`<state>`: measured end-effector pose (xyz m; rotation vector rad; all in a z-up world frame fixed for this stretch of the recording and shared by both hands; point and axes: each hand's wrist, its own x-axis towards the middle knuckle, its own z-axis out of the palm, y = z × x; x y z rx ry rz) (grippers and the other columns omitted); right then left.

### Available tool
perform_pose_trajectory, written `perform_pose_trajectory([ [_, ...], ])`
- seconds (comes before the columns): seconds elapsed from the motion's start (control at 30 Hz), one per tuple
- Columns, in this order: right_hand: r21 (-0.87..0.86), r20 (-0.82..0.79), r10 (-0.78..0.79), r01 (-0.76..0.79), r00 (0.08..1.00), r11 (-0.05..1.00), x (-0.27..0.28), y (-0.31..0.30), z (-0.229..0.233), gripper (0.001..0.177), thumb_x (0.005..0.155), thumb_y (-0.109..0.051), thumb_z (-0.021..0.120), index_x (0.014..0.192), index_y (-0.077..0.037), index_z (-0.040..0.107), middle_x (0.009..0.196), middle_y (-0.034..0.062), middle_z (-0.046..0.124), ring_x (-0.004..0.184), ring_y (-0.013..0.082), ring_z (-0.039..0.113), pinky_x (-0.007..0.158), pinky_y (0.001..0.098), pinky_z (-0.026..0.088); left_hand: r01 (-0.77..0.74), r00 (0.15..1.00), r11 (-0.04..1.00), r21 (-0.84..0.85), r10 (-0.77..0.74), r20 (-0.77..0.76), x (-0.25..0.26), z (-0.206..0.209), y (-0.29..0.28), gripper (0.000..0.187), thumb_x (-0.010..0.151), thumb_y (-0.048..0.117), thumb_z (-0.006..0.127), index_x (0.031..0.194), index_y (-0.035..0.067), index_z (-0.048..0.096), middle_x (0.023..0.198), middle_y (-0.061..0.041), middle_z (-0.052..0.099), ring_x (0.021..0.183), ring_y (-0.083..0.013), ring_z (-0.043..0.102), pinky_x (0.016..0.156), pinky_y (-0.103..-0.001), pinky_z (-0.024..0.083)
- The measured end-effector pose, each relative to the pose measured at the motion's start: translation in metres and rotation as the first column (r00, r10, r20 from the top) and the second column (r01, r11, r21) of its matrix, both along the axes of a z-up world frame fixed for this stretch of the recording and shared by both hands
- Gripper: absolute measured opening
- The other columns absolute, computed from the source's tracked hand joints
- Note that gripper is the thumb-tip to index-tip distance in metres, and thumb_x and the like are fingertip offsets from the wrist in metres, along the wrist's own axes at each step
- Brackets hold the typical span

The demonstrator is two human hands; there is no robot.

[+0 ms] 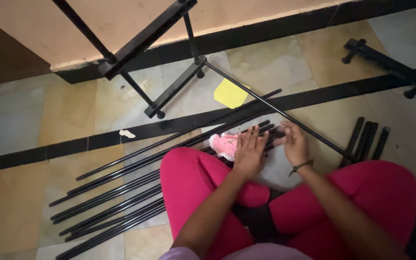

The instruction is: The person sits on the floor and wipes black metal rods with a pink cloth. They then insert the rods into a black metal frame, aligning and securing them in place.

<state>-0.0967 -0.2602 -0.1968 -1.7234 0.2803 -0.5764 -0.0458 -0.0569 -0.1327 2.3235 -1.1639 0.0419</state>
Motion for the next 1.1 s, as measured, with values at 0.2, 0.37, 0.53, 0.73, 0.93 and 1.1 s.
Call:
perform_pose_trajectory([
  [0.2, -0.251, -0.456, -0.120, 0.002, 0.882, 0.968, -0.010, 0.033, 0.062, 0.029, 0.112, -0.028, 0.055, 0.126, -0.008, 0.069, 0.093, 0.0158, 0.078, 0.080, 0.0206, 0.078, 0.076, 0.0335, 0.059, 0.003, 0.999, 1.000, 0.012, -0.003, 0.041, -0.001, -0.005, -0.001, 0.076, 0.083, 0.023, 0.073, 0.153, 0.014, 0.046, 0.165, -0.024, 0.029, 0.156, -0.0422, 0.023, 0.124, -0.063, 0.016],
  [0.37, -0.536, -0.031, -0.128, 0.092, 0.991, 0.840, -0.010, 0.039, 0.082, 0.024, 0.107, -0.015, 0.056, 0.129, -0.011, 0.065, 0.105, 0.0164, 0.074, 0.098, 0.0287, 0.073, 0.085, 0.0377, 0.058, 0.017, 0.999, 1.000, -0.019, -0.016, 0.038, 0.000, -0.008, -0.002, 0.075, 0.078, 0.021, 0.075, 0.149, 0.013, 0.052, 0.165, -0.026, 0.027, 0.155, -0.0445, 0.023, 0.123, -0.063, 0.017],
  [0.53, -0.509, -0.321, -0.219, 0.027, 0.921, 0.861, -0.007, 0.039, 0.075, 0.034, 0.098, -0.035, 0.066, 0.124, -0.012, 0.070, 0.099, 0.0173, 0.075, 0.093, 0.0315, 0.072, 0.134, 0.0522, 0.026, 0.028, 1.000, 0.999, 0.019, -0.027, -0.005, 0.001, -0.009, 0.000, 0.070, 0.076, 0.020, 0.076, 0.143, 0.012, 0.056, 0.166, -0.025, 0.026, 0.155, -0.0448, 0.023, 0.124, -0.063, 0.019],
  [0.73, -0.767, -0.134, -0.177, 0.011, 0.975, 0.642, -0.010, 0.039, 0.070, 0.073, 0.095, -0.045, 0.071, 0.153, -0.010, 0.044, 0.162, 0.0418, 0.022, 0.148, 0.0559, 0.026, 0.117, 0.0558, 0.029, -0.026, 0.999, 0.993, 0.116, 0.023, 0.026, -0.001, 0.010, 0.001, 0.065, 0.085, 0.035, 0.076, 0.142, 0.014, 0.055, 0.170, -0.022, 0.024, 0.158, -0.0448, 0.019, 0.120, -0.074, 0.012],
  [0.93, -0.312, -0.335, -0.125, 0.015, 0.934, 0.950, -0.007, 0.043, 0.085, 0.103, 0.090, -0.053, 0.064, 0.164, -0.012, 0.006, 0.130, 0.0235, 0.064, 0.087, 0.0330, 0.070, 0.074, 0.0427, 0.057, -0.217, 0.972, 0.976, 0.006, 0.216, -0.097, 0.003, 0.046, 0.004, 0.090, 0.082, 0.060, 0.070, 0.156, 0.024, 0.034, 0.167, -0.030, 0.010, 0.153, -0.0549, 0.004, 0.105, -0.080, 0.002],
  [1.1, -0.500, -0.305, -0.198, 0.020, 0.932, 0.866, -0.009, 0.048, 0.091, 0.064, 0.092, -0.052, 0.067, 0.136, -0.010, 0.049, 0.060, 0.0122, 0.064, 0.053, 0.0254, 0.064, 0.055, 0.0398, 0.050, -0.238, 0.965, 0.966, -0.103, 0.223, -0.139, 0.009, 0.043, 0.014, 0.058, 0.091, 0.050, 0.068, 0.136, 0.015, 0.057, 0.144, -0.019, 0.051, 0.135, -0.0391, 0.047, 0.108, -0.061, 0.036],
])
